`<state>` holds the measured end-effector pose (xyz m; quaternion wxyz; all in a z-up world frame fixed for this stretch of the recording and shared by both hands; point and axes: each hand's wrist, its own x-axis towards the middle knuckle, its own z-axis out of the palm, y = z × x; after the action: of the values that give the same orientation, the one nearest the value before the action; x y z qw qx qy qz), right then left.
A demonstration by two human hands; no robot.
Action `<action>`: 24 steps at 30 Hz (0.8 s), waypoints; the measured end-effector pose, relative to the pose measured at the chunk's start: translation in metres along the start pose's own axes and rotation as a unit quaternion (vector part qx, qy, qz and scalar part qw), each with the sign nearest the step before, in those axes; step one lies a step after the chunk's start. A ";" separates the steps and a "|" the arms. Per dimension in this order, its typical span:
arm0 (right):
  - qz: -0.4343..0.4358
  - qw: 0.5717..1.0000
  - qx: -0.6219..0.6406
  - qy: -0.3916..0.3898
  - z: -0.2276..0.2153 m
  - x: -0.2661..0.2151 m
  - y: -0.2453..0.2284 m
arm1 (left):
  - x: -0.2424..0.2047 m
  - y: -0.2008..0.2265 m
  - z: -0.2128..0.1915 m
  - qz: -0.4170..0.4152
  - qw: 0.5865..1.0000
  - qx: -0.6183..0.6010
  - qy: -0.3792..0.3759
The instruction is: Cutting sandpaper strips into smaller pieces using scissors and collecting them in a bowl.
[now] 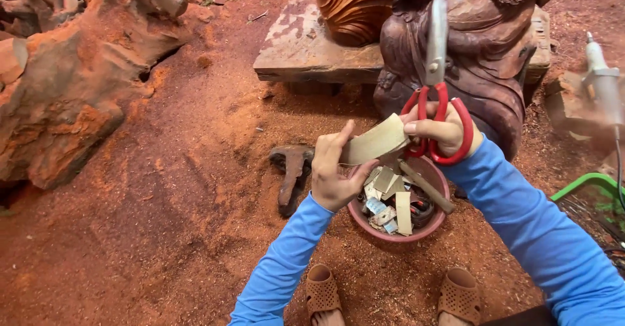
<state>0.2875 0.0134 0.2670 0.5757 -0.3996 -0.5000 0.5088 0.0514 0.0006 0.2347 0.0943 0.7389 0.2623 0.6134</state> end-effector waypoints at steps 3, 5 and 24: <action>-0.027 0.995 -0.098 0.003 -0.021 0.006 0.001 | 0.015 0.014 -0.003 -0.132 0.978 -0.119 -0.106; -0.036 0.992 -0.121 0.003 -0.023 0.002 -0.005 | 0.008 -0.011 0.003 -0.187 0.944 -0.211 -0.173; 0.013 0.998 0.035 0.053 -0.032 -0.014 0.002 | 0.022 0.017 0.042 -0.142 0.908 -0.269 -0.288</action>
<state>0.3188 0.0014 0.2566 0.6080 -0.4120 -0.4455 0.5120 0.0989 0.0047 0.2516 0.4471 0.7851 0.1509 0.4012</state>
